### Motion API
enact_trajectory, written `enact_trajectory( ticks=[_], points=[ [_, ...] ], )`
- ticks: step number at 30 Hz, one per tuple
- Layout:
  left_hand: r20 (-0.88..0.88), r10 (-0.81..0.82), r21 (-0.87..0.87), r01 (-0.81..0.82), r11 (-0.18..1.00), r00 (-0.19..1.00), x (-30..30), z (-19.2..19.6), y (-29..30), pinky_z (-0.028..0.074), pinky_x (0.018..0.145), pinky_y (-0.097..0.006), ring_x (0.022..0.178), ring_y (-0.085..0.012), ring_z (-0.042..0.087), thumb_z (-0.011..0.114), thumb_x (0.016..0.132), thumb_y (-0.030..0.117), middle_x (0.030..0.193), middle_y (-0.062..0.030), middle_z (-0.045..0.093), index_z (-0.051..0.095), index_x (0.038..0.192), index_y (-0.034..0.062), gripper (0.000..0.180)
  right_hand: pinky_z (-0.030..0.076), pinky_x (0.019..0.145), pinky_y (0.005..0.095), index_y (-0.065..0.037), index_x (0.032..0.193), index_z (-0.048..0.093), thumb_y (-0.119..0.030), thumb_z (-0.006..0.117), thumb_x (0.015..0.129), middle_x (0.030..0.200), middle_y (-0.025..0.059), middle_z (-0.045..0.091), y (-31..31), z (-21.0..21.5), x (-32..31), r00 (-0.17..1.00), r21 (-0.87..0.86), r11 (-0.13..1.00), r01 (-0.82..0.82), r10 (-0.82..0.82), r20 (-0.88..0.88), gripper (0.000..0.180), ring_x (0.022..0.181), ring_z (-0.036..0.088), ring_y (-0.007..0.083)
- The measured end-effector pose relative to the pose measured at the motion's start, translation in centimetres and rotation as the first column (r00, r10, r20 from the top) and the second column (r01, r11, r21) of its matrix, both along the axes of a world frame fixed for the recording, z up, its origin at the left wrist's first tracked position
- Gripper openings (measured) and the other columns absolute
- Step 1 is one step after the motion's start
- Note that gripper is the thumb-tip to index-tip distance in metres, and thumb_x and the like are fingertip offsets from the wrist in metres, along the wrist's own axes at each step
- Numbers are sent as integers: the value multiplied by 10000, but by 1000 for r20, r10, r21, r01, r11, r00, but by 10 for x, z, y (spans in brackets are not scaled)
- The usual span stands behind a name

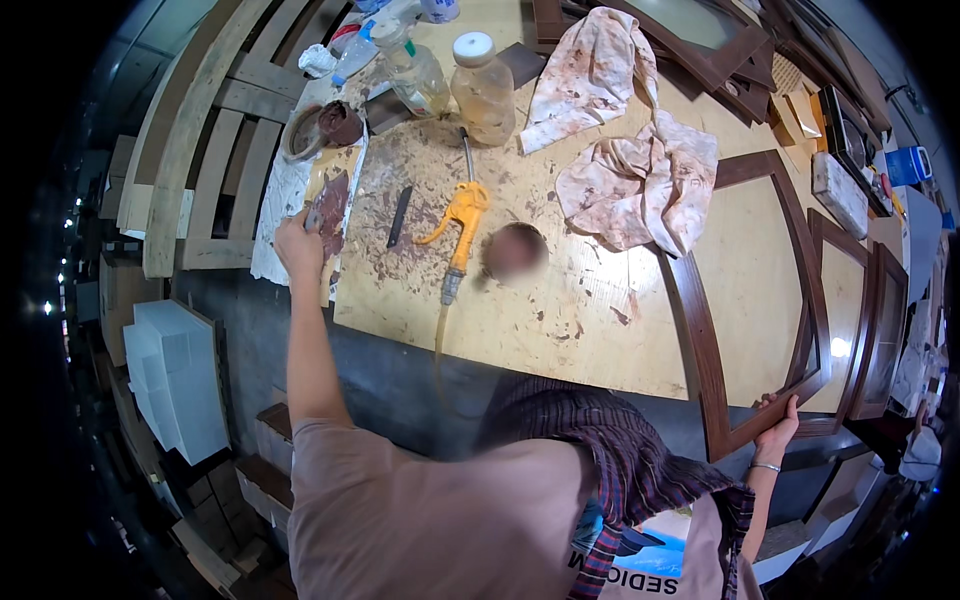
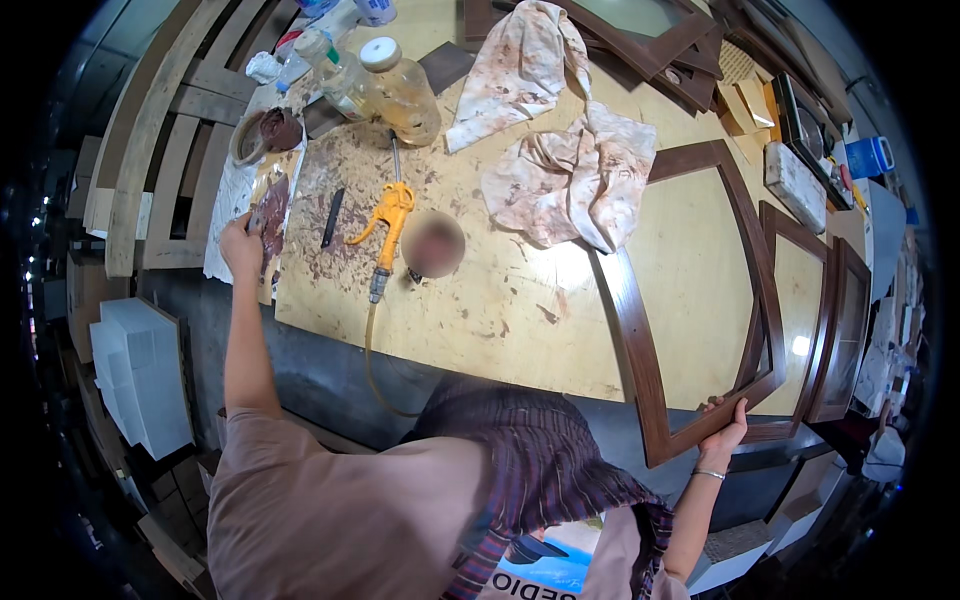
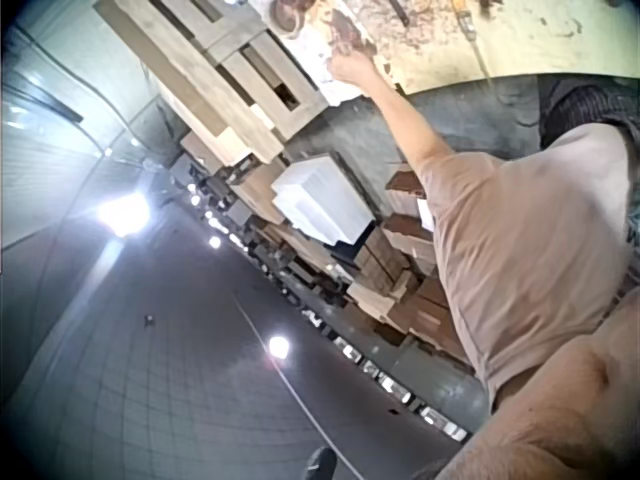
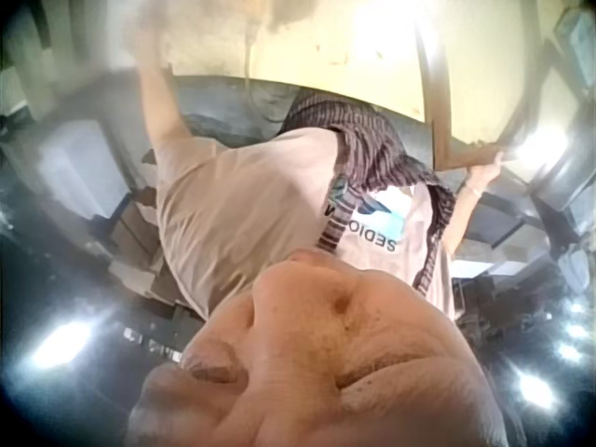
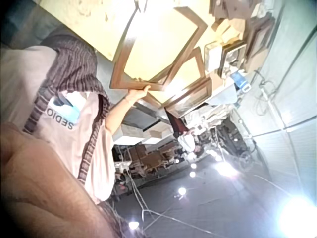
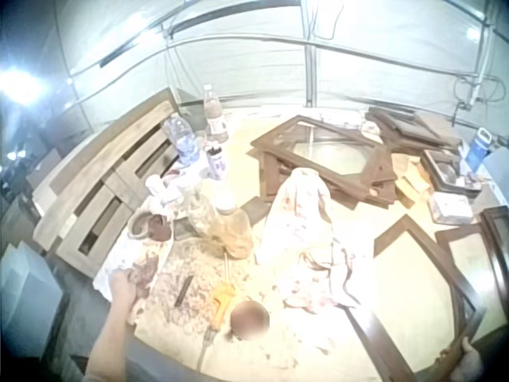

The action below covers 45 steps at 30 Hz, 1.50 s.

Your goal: The person wipes a wooden window frame with a cloth, applies a liquid from a bottle to the cloth, and sands the wooden frame with a block.

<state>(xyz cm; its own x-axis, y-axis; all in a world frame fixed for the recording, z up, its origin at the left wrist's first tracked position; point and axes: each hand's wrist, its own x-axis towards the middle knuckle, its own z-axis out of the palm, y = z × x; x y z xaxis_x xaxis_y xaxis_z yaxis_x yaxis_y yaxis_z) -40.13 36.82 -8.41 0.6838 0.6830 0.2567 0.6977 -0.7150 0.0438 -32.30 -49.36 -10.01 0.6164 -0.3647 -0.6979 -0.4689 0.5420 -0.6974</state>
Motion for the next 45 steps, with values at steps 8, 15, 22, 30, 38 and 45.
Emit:
enact_trajectory(
  ticks=[8,15,22,30,38,45],
  points=[
    [133,106,-113,-91,989,985,-16,0,-19,454,809,-443,904,-357,590,698,754,104,924,-178,626,691,1031,43,284,493,668,327,-60,962,560,-420,573,914,807,85,609,3,4,-1,1000,-24,1000,8,-8,3,363,717,571,227],
    [301,214,-489,-43,871,929,-35,-7,-24,484,733,-373,802,-277,619,701,794,116,941,-123,660,671,1019,-18,264,493,697,342,-42,976,554,-418,584,910,838,95,609,-1,-1,-1,999,-2,1000,-3,3,38,383,746,578,237],
    [338,768,-827,562,-34,544,-29,33,-139,476,728,-350,760,-197,582,605,883,144,918,-97,642,607,1089,2,251,501,702,357,-24,984,545,-385,584,914,868,108,601,-8,2,-5,999,113,994,10,-15,40,370,783,583,257],
    [392,527,-549,651,-524,754,4,93,-313,459,845,-417,899,-245,577,528,909,191,1036,-143,610,532,1174,-31,345,505,733,376,-4,982,571,-238,550,933,837,118,603,10,56,-3,978,373,923,-93,15,207,240,797,585,261],
    [724,-288,-686,698,-206,627,14,149,-521,457,840,-276,920,-150,582,681,739,33,985,-88,613,605,1099,-47,377,552,796,408,35,992,564,-137,575,913,886,163,620,32,111,10,927,266,955,-133,25,374,190,829,638,288],
    [576,-808,-320,943,-88,120,2,166,-605,472,614,-285,716,-211,575,735,632,5,855,-130,594,633,1004,-38,388,558,785,407,52,966,559,-100,551,915,876,144,616,39,118,2,883,199,971,-134,26,469,161,818,646,269]
  ],
)
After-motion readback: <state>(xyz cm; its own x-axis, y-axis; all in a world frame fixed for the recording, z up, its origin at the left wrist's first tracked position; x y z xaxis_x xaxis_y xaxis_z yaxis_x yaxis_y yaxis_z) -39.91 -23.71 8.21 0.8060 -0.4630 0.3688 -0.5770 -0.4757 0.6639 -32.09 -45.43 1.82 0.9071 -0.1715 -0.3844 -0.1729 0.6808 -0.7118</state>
